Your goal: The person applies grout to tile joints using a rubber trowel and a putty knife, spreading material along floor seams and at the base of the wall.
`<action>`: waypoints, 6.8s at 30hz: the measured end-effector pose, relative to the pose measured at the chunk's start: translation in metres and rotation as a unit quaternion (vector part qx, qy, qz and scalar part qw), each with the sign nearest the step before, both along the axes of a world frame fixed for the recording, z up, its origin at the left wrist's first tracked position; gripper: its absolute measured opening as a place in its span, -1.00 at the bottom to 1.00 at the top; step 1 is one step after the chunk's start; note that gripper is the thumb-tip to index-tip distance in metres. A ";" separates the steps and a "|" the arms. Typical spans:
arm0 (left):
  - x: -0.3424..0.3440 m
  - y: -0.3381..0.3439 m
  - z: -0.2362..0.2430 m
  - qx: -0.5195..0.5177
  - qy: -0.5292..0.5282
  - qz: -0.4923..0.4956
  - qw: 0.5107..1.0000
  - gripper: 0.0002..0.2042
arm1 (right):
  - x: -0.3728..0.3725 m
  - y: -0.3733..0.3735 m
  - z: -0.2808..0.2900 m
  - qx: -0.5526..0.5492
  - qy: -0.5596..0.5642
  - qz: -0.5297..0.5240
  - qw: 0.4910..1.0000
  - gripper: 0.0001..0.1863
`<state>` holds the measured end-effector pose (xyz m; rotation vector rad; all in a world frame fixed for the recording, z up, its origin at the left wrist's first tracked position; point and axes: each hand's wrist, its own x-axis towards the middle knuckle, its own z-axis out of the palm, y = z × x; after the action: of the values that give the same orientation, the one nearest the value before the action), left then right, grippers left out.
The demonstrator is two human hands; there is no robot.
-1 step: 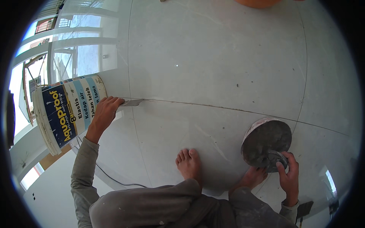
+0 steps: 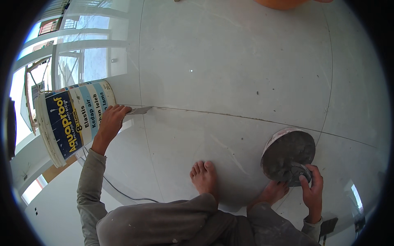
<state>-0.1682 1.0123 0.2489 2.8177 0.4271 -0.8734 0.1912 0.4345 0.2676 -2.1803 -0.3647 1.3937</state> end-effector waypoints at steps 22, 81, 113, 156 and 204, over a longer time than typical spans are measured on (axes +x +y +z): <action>-0.003 -0.182 -0.031 -0.219 -0.153 0.690 0.672 -0.62 | -0.073 0.049 -0.034 0.188 0.140 -0.465 0.854 -0.57; 0.045 -0.264 -0.036 -0.284 -0.272 0.669 0.631 -0.65 | -0.008 0.069 -0.027 0.070 -0.274 -0.087 0.955 -0.66; 0.025 -0.256 -0.026 -0.198 -0.293 0.735 0.579 -0.69 | -0.077 0.145 -0.065 0.147 -0.410 0.019 0.900 -0.51; -0.061 -0.267 -0.022 -0.097 -0.349 0.779 0.511 -0.60 | -0.002 0.074 -0.060 0.123 -0.463 0.015 0.878 -0.53; -0.067 -0.268 -0.029 -0.090 -0.354 0.808 0.463 -0.65 | -0.025 0.160 -0.047 0.300 -0.274 0.186 0.894 -0.52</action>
<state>-0.2352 0.7438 0.2202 1.0510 1.9469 0.6309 0.1657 0.5945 0.2208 -1.9711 -1.2904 0.6439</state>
